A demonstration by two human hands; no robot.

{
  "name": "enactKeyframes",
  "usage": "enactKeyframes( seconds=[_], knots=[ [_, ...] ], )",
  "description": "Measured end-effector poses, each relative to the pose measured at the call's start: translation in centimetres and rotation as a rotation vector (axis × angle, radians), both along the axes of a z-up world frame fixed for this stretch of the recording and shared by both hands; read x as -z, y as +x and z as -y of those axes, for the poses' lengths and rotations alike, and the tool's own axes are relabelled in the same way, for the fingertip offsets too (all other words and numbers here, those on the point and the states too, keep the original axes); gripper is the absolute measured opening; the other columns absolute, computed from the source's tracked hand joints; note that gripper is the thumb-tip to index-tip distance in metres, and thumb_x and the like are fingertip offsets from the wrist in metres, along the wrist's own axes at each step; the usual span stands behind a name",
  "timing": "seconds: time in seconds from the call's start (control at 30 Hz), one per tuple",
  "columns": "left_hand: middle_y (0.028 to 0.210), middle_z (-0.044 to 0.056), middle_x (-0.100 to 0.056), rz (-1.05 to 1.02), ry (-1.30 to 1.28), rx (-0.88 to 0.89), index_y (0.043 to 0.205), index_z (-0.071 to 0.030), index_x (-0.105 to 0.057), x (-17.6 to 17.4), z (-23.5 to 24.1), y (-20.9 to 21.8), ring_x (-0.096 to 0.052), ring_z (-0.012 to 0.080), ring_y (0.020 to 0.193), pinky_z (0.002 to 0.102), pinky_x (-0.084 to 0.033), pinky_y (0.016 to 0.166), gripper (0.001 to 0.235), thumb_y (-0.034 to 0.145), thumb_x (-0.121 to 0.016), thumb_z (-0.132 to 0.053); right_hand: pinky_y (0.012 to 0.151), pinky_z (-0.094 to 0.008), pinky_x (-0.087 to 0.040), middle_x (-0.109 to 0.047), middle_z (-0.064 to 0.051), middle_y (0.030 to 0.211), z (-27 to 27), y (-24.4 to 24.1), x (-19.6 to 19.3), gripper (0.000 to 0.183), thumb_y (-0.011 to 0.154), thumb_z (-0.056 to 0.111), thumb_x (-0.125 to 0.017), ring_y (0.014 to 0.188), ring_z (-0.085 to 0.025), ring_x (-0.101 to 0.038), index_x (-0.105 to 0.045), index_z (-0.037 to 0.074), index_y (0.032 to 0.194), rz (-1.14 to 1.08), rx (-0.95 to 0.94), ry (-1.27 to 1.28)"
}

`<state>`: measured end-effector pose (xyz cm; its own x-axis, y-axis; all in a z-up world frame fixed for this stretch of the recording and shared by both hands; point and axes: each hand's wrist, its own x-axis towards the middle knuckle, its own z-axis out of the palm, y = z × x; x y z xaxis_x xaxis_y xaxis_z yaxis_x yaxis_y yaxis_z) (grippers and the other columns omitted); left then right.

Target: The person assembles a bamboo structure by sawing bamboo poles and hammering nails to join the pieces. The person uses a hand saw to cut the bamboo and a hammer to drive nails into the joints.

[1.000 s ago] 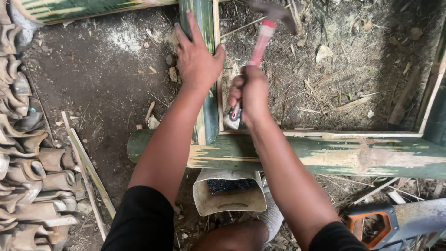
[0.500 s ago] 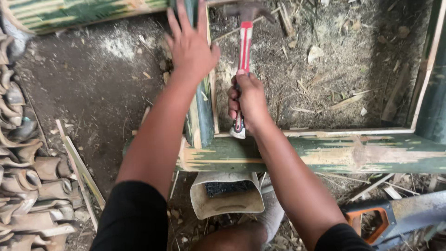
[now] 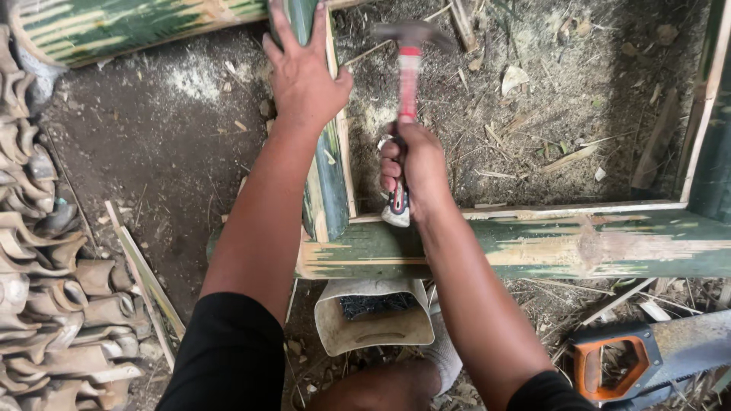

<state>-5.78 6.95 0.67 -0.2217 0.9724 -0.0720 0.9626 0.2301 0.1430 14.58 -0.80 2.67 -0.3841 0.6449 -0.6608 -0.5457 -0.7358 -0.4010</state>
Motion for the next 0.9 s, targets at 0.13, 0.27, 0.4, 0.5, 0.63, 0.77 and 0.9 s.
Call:
enactKeyframes(
  seconds=[0.13, 0.27, 0.4, 0.5, 0.63, 0.77, 0.9],
  knots=[
    [0.163, 0.029, 0.008, -0.072, -0.114, -0.032, 0.164, -0.026, -0.03, -0.3, -0.3, 0.2, -0.029, 0.0645, 0.138, 0.054, -0.057, 0.092, 0.093, 0.084, -0.076, -0.036, 0.038, -0.031, -0.039, -0.046, 0.001, 0.066, 0.3, 0.2, 0.4, 0.022, 0.105, 0.031, -0.045, 0.047, -0.011, -0.042, -0.047, 0.011, 0.095, 0.113, 0.5, 0.059],
    [0.163, 0.029, 0.011, -0.066, -0.193, -0.065, 0.166, -0.029, -0.023, -0.3, -0.8, 0.1, -0.027, 0.0622, 0.142, 0.051, -0.058, 0.093, 0.094, 0.087, -0.073, -0.038, 0.037, -0.032, -0.038, -0.048, 0.0, 0.065, -0.1, -0.4, 0.3, 0.024, 0.106, 0.031, -0.047, 0.045, -0.012, -0.041, -0.046, 0.012, 0.091, 0.106, 0.09, 0.061],
    [0.162, 0.027, 0.015, -0.1, -0.23, -0.067, 0.165, -0.029, -0.02, -0.4, -1.0, 0.5, -0.024, 0.0624, 0.141, 0.057, -0.053, 0.096, 0.091, 0.09, -0.069, -0.044, 0.039, -0.031, -0.037, -0.046, 0.001, 0.068, -0.2, -0.5, 0.0, 0.014, 0.105, 0.019, -0.049, 0.049, -0.01, -0.041, -0.047, 0.011, 0.095, 0.036, 0.265, 0.09],
    [0.161, 0.028, 0.013, -0.191, -0.162, -0.024, 0.166, -0.026, -0.022, -0.5, 0.0, 0.6, -0.022, 0.0637, 0.141, 0.062, -0.05, 0.098, 0.09, 0.091, -0.069, -0.044, 0.035, -0.031, -0.039, -0.045, 0.001, 0.061, 0.3, -1.3, 0.2, 0.026, 0.105, 0.031, -0.043, 0.043, -0.011, -0.042, -0.042, 0.011, 0.087, 0.148, 0.692, 0.102],
    [0.164, 0.025, 0.012, -0.16, -0.137, -0.01, 0.165, -0.025, -0.023, -1.2, 0.7, 1.3, -0.018, 0.0612, 0.146, 0.062, -0.048, 0.103, 0.092, 0.089, -0.069, -0.045, 0.034, -0.034, -0.036, -0.047, -0.004, 0.062, 0.5, -2.0, 0.6, 0.021, 0.102, 0.023, -0.048, 0.042, -0.016, -0.043, -0.047, 0.008, 0.087, 0.176, 0.014, 0.109],
    [0.164, 0.025, 0.014, -0.099, -0.238, -0.06, 0.164, -0.026, -0.02, -2.2, 0.3, 1.8, -0.014, 0.0617, 0.146, 0.062, -0.046, 0.105, 0.091, 0.088, -0.067, -0.044, 0.034, -0.032, -0.038, -0.045, 0.0, 0.064, 0.4, -2.3, 0.8, 0.025, 0.106, 0.029, -0.044, 0.044, -0.012, -0.041, -0.044, 0.011, 0.087, 0.192, 0.47, 0.082],
    [0.164, 0.025, 0.012, -0.154, -0.218, -0.035, 0.165, -0.024, -0.021, -2.6, 1.1, 2.1, -0.015, 0.0606, 0.146, 0.063, -0.041, 0.109, 0.094, 0.086, -0.068, -0.044, 0.031, -0.034, -0.037, -0.044, -0.002, 0.058, 0.3, -2.1, 0.9, 0.025, 0.103, 0.027, -0.04, 0.039, -0.016, -0.042, -0.043, 0.011, 0.084, 0.24, 0.161, 0.041]
  ],
)
